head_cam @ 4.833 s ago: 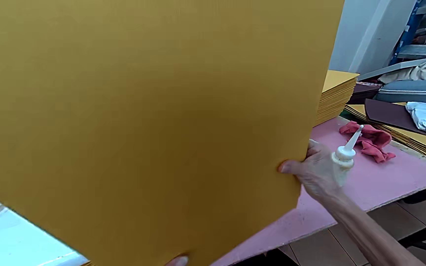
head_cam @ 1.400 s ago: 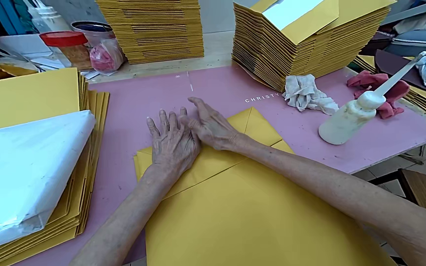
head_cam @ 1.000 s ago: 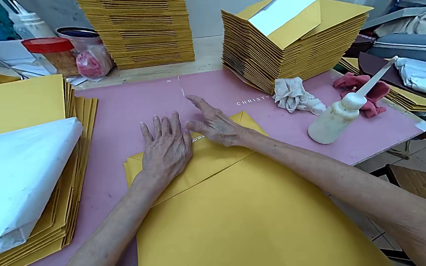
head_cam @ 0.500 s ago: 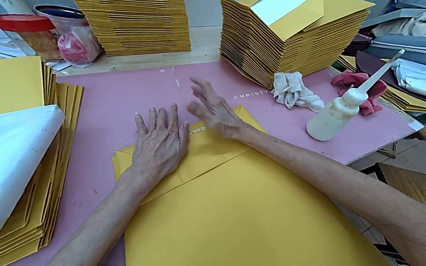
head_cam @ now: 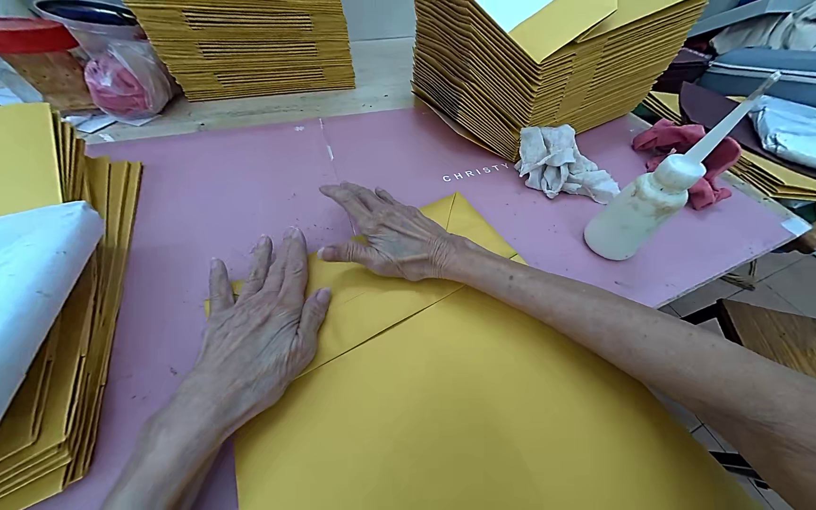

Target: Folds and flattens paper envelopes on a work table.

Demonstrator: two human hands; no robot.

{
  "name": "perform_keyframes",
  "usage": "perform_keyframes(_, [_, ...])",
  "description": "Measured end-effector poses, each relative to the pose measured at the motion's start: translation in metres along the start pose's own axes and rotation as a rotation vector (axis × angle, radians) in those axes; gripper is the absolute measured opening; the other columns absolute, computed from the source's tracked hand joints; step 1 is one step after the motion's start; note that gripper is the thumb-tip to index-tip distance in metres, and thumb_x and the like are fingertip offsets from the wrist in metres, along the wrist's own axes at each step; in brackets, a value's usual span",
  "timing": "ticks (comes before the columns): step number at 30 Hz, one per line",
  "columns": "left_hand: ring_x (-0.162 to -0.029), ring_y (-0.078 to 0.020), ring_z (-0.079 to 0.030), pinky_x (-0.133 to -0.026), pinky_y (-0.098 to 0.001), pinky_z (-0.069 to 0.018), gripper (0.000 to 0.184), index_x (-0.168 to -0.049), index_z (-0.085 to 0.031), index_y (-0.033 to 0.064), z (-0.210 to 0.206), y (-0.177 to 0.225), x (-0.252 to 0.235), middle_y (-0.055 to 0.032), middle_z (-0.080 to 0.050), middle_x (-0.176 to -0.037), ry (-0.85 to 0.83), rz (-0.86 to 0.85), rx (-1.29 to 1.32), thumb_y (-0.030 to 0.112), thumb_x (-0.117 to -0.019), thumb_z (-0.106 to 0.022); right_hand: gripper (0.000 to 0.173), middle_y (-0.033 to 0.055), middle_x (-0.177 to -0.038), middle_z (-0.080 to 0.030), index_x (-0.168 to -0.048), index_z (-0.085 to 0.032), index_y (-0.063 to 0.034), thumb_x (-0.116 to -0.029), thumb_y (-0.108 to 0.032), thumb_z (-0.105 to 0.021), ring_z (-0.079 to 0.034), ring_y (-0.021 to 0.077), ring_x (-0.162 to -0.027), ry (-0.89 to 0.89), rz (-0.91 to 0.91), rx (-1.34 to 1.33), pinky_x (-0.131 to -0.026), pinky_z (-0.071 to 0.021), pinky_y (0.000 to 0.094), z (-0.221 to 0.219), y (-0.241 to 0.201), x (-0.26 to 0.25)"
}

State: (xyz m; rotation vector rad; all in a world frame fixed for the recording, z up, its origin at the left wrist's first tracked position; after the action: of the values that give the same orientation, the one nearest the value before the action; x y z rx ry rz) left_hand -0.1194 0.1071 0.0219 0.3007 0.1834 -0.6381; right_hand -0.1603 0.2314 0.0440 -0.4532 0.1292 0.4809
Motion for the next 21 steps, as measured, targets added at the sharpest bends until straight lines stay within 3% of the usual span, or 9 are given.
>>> perform_keyframes(2, [-0.154, -0.0382, -0.022, -0.118, -0.0712, -0.0045, 0.071, -0.156, -0.036, -0.0002, -0.002, 0.000, -0.001, -0.0170, -0.032, -0.164, 0.023, -0.008, -0.003, 0.047, -0.1057, -0.018, 0.085, 0.0283, -0.161, -0.034, -0.161, -0.030, -0.0049, -0.1008, -0.062, -0.048, -0.031, 0.0425, -0.151, -0.018, -0.018, 0.046, -0.125, -0.0146, 0.0567, -0.009, -0.009, -0.004])
perform_keyframes(7, [-0.152, -0.0376, -0.030, -0.118, -0.0725, -0.0061, 0.068, -0.153, -0.045, 0.0029, 0.003, 0.002, 0.000, -0.0169, -0.043, -0.158, 0.090, -0.030, 0.001, 0.043, -0.1044, -0.020, 0.075, 0.0273, -0.160, -0.035, -0.160, -0.034, -0.0055, -0.1028, -0.048, -0.056, -0.030, 0.0396, -0.152, -0.014, 0.074, -0.180, -0.126, -0.0103, 0.0562, -0.027, -0.056, -0.009])
perform_keyframes(9, [-0.153, -0.0376, -0.027, -0.118, -0.0723, -0.0048, 0.071, -0.154, -0.042, 0.0026, 0.002, 0.000, 0.001, -0.0164, -0.038, -0.161, 0.073, -0.036, 0.014, 0.048, -0.1046, -0.020, 0.071, 0.0269, -0.159, -0.038, -0.157, -0.037, -0.0008, -0.1033, -0.041, -0.057, -0.032, 0.0402, -0.151, 0.025, 0.097, -0.200, -0.125, -0.0171, 0.0548, -0.017, -0.042, -0.010])
perform_keyframes(13, [-0.154, -0.0377, -0.023, -0.117, -0.0731, -0.0042, 0.073, -0.159, -0.030, 0.0023, -0.001, 0.000, 0.001, -0.0162, -0.031, -0.165, 0.022, -0.022, -0.005, 0.049, -0.1040, -0.018, 0.076, 0.0272, -0.163, -0.030, -0.160, -0.029, 0.0007, -0.1038, -0.044, -0.055, -0.030, 0.0397, -0.152, 0.037, 0.042, -0.223, -0.125, -0.0201, 0.0526, 0.001, -0.001, -0.008])
perform_keyframes(14, [-0.154, -0.0385, -0.023, -0.117, -0.0734, -0.0036, 0.073, -0.159, -0.029, 0.0015, 0.000, 0.002, 0.001, -0.0170, -0.031, -0.164, 0.026, -0.023, -0.006, 0.049, -0.1041, -0.018, 0.074, 0.0260, -0.162, -0.032, -0.159, -0.030, 0.0017, -0.1039, -0.041, -0.056, -0.033, 0.0379, -0.151, 0.062, 0.060, -0.272, -0.125, -0.0223, 0.0514, 0.004, -0.002, -0.005])
perform_keyframes(17, [-0.155, -0.0370, -0.019, -0.117, -0.0733, -0.0021, 0.074, -0.162, -0.022, 0.0032, 0.000, 0.001, 0.002, -0.0154, -0.027, -0.167, 0.029, -0.017, -0.001, 0.050, -0.1042, -0.018, 0.057, 0.0287, -0.152, -0.046, -0.152, -0.037, 0.0101, -0.1060, -0.021, -0.050, -0.050, 0.0332, -0.140, 0.264, 0.060, -0.502, -0.115, -0.0405, 0.0423, 0.030, 0.004, 0.002])
perform_keyframes(21, [-0.155, -0.0386, -0.017, -0.117, -0.0725, -0.0015, 0.073, -0.162, -0.024, 0.0084, 0.003, -0.005, 0.001, -0.0141, -0.028, -0.167, 0.012, 0.013, 0.112, 0.052, -0.1035, -0.024, 0.050, 0.0316, -0.146, -0.049, -0.150, -0.037, 0.0119, -0.1107, -0.019, -0.038, -0.056, 0.0307, -0.132, 0.371, -0.055, -0.672, -0.110, -0.0439, 0.0384, 0.040, 0.021, 0.004])
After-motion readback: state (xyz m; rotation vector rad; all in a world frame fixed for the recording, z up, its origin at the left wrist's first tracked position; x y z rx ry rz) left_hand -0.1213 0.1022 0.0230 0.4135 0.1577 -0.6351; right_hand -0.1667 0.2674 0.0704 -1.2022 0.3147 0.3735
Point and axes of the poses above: each hand's wrist, its own x-axis away from the middle knuckle, its own z-axis out of the back of the hand, y = z × x, the point moved 10 cm from there along -x, towards the middle knuckle
